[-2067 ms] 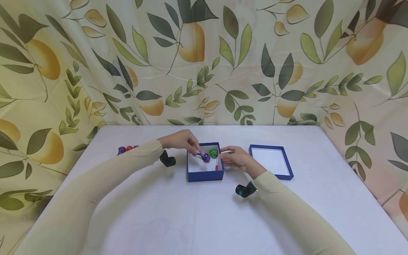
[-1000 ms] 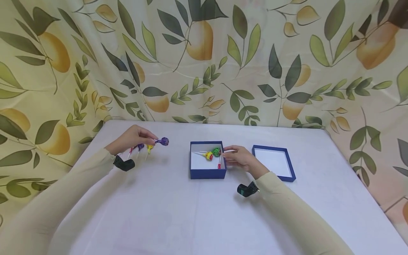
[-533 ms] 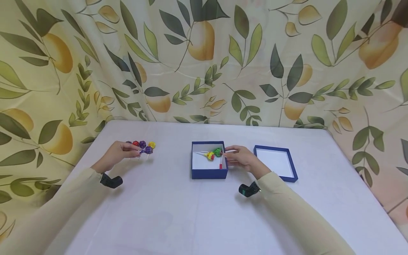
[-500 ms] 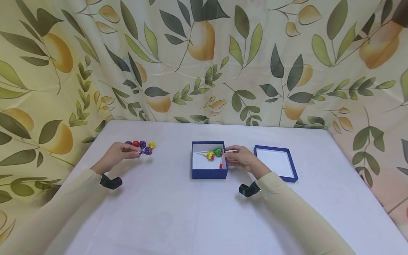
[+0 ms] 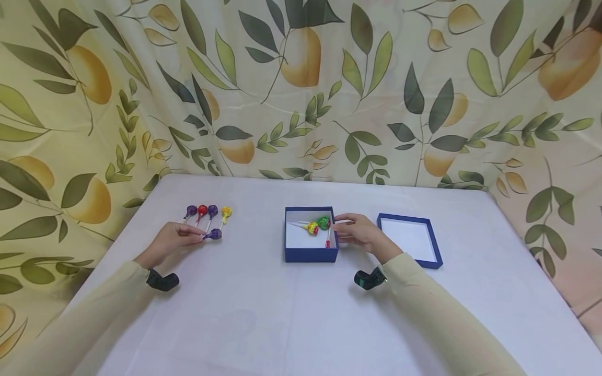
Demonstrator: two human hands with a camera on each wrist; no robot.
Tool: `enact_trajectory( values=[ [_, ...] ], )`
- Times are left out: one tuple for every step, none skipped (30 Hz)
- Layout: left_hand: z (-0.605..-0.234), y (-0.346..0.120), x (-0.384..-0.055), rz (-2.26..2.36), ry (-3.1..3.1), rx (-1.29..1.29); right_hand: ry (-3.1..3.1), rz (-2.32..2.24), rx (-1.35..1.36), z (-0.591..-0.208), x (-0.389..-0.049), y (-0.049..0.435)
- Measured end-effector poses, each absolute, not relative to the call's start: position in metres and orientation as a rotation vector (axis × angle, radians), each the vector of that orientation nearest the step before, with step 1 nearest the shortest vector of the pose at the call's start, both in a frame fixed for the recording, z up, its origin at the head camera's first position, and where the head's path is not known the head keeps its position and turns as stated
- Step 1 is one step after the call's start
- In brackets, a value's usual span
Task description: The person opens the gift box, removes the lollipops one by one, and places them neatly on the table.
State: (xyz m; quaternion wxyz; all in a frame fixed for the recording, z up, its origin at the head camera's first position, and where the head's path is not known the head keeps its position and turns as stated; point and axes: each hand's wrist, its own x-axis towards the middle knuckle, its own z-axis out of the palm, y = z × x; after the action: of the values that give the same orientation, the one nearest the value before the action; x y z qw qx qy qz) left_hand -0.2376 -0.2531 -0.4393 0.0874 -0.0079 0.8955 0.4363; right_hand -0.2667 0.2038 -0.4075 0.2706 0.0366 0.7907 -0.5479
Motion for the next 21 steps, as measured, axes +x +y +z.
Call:
enact_trajectory(
  values=[
    [-0.440,-0.252,-0.238,1.297,2.664,-0.037,2.131,-1.476,0.101,-0.407,-0.267,0.204],
    [-0.440,-0.252,-0.238,1.291,2.664,-0.044,2.133,-1.477,0.102,-0.407,-0.267,0.204],
    [-0.440,-0.251,-0.238,1.290,2.662,-0.058,2.133,-1.477,0.104,-0.407,-0.267,0.204],
    [-0.441,-0.250,-0.238,1.290,2.660,-0.071,2.133,-1.476,0.102,-0.407,-0.266,0.205],
    [-0.441,-0.250,-0.237,1.286,2.662,-0.081,2.131,-1.477,0.102,-0.407,-0.266,0.205],
    [-0.441,-0.249,-0.237,1.277,2.666,-0.081,2.131,-1.477,0.100,-0.407,-0.266,0.205],
    [-0.441,-0.249,-0.237,1.270,2.669,-0.079,2.130,-1.478,0.097,-0.406,-0.266,0.205],
    [-0.441,-0.248,-0.237,1.254,2.678,-0.074,2.130,-1.478,0.094,-0.406,-0.266,0.205],
    [-0.441,-0.248,-0.237,1.237,2.684,-0.076,2.131,-1.477,0.092,-0.406,-0.265,0.206],
    [-0.441,-0.248,-0.237,1.214,2.691,-0.068,2.130,-1.478,0.092,-0.406,-0.265,0.206],
    [-0.441,-0.248,-0.238,1.187,2.697,-0.054,2.128,-1.481,0.096,-0.406,-0.265,0.206],
    [-0.441,-0.247,-0.238,1.154,2.702,-0.038,2.128,-1.482,0.097,-0.406,-0.265,0.206],
    [-0.440,-0.247,-0.238,1.132,2.700,-0.036,2.127,-1.484,0.099,-0.406,-0.265,0.206],
    [-0.440,-0.246,-0.238,1.111,2.698,-0.037,2.128,-1.485,0.102,-0.406,-0.265,0.206],
    [-0.440,-0.246,-0.239,1.089,2.695,-0.023,2.127,-1.487,0.105,-0.407,-0.266,0.206],
    [-0.439,-0.245,-0.239,1.071,2.689,-0.019,2.124,-1.490,0.111,-0.407,-0.266,0.205],
    [-0.439,-0.244,-0.239,1.052,2.684,-0.018,2.126,-1.488,0.110,-0.407,-0.266,0.205],
    [-0.439,-0.244,-0.239,1.038,2.682,-0.025,2.127,-1.486,0.108,-0.407,-0.266,0.205],
    [-0.439,-0.243,-0.239,1.029,2.677,-0.027,2.128,-1.483,0.105,-0.407,-0.266,0.205],
    [-0.439,-0.242,-0.239,1.022,2.671,-0.020,2.127,-1.483,0.106,-0.407,-0.267,0.206],
    [-0.439,-0.241,-0.238,1.017,2.665,-0.013,2.128,-1.481,0.103,-0.408,-0.267,0.206]
  ],
)
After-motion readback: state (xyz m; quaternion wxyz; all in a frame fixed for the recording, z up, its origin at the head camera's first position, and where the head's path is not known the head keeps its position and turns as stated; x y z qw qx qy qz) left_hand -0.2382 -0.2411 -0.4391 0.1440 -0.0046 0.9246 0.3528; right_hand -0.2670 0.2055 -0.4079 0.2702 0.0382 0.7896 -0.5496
